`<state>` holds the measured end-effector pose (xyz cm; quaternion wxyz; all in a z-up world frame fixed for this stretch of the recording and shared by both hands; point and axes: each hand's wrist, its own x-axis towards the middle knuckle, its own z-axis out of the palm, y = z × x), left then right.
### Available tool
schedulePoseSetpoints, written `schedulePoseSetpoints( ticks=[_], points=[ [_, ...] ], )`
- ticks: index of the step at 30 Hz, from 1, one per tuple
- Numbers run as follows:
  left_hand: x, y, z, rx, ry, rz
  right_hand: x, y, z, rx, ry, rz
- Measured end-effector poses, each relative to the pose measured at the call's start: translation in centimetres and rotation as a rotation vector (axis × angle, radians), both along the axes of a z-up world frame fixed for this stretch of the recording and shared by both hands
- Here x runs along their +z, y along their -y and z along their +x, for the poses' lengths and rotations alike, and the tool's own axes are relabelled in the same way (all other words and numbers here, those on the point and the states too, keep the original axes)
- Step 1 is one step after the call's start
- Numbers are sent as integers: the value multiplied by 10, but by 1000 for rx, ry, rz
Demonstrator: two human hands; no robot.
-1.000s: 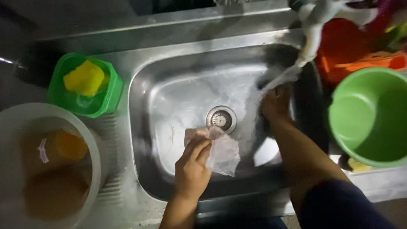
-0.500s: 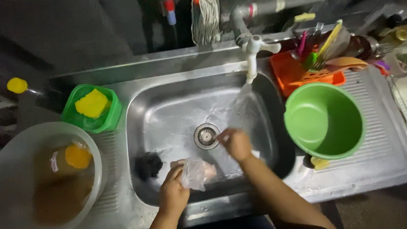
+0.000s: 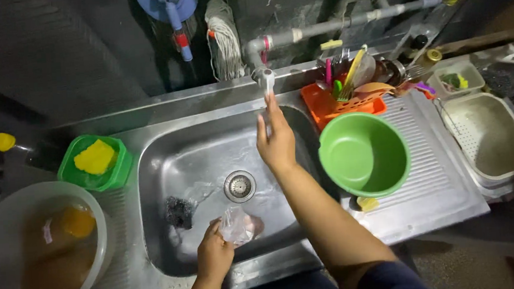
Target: Washing and cutting chicken feet in a kitchen sink.
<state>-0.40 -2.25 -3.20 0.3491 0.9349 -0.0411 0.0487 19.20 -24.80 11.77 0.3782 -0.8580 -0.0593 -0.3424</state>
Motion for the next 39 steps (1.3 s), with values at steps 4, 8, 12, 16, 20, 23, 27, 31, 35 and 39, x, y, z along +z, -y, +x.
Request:
schedulePoseSetpoints(
  ticks=[4, 8, 12, 16, 20, 23, 27, 31, 35, 39],
  points=[
    [21, 16, 11, -51, 12, 22, -114, 31, -39, 214, -274, 479],
    [0, 28, 18, -61, -143, -66, -147, 69, -74, 442, -641, -545],
    [-45, 38, 17, -38, -258, -333, -79, 97, -72, 491, -523, -650],
    [-32, 55, 24, -15, -241, -269, -48, 163, 8, 126, -299, -613],
    [-5, 62, 29, -167, -281, -411, 7, 203, 70, -301, -80, -832],
    [-20, 61, 27, -223, -211, -411, -8, 233, 111, -286, -247, -946],
    [-33, 56, 29, -112, -219, -159, 47, 221, 94, -328, -302, -1159],
    [-34, 57, 37, -5, -370, -308, 149, 167, -17, -140, -95, -642],
    [-45, 48, 45, 39, -332, -288, 104, 152, -75, 33, -19, -339],
    [-41, 31, 47, 204, -541, -366, -5, 141, -102, 211, -718, 89]
  ],
)
